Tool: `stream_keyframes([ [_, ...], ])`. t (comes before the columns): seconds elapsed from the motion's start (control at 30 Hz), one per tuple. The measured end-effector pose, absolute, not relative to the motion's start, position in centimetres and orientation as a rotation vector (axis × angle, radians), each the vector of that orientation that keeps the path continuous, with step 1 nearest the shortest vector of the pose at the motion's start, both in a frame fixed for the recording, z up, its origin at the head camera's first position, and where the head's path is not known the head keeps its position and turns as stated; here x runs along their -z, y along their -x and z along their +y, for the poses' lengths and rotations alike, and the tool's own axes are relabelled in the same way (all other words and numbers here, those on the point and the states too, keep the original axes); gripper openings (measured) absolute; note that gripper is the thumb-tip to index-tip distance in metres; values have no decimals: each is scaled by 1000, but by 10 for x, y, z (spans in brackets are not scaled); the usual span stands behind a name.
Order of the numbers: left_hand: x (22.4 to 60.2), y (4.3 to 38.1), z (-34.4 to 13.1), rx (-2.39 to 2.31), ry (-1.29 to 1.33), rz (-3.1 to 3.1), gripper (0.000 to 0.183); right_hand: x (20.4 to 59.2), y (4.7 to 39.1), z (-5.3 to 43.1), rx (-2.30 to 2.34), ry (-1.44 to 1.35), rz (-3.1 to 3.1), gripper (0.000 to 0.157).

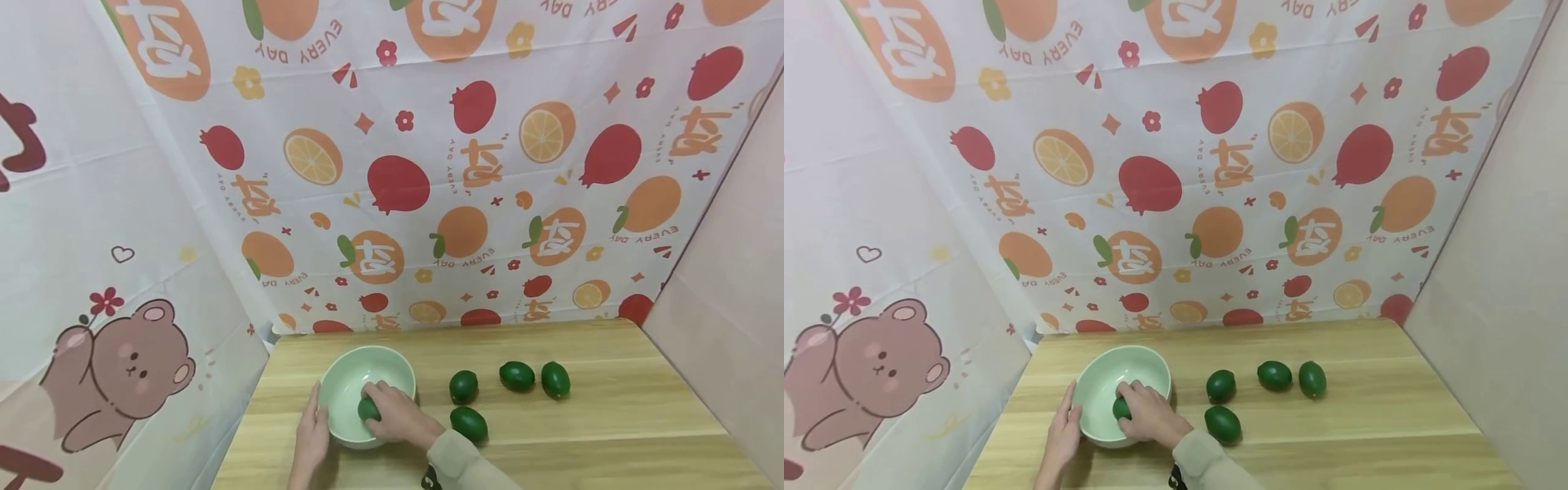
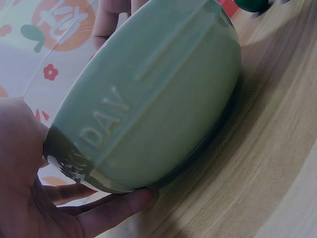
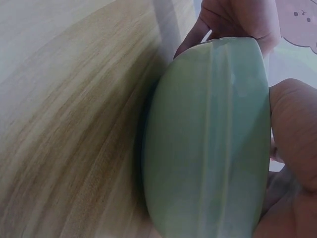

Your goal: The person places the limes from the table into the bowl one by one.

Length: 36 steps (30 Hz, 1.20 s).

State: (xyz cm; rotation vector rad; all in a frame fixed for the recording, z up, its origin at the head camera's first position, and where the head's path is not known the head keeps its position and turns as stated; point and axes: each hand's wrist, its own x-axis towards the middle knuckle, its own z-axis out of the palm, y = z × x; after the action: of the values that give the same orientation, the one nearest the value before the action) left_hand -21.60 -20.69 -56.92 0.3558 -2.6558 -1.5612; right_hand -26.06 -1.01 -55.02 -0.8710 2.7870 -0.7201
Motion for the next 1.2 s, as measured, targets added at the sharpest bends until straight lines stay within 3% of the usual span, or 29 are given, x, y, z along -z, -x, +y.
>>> stream_keyframes([
  [1.2, 573, 217, -210, 1598, -364, -2644, 57, 548, 263, -17, 598, 803, 2723, 42],
])
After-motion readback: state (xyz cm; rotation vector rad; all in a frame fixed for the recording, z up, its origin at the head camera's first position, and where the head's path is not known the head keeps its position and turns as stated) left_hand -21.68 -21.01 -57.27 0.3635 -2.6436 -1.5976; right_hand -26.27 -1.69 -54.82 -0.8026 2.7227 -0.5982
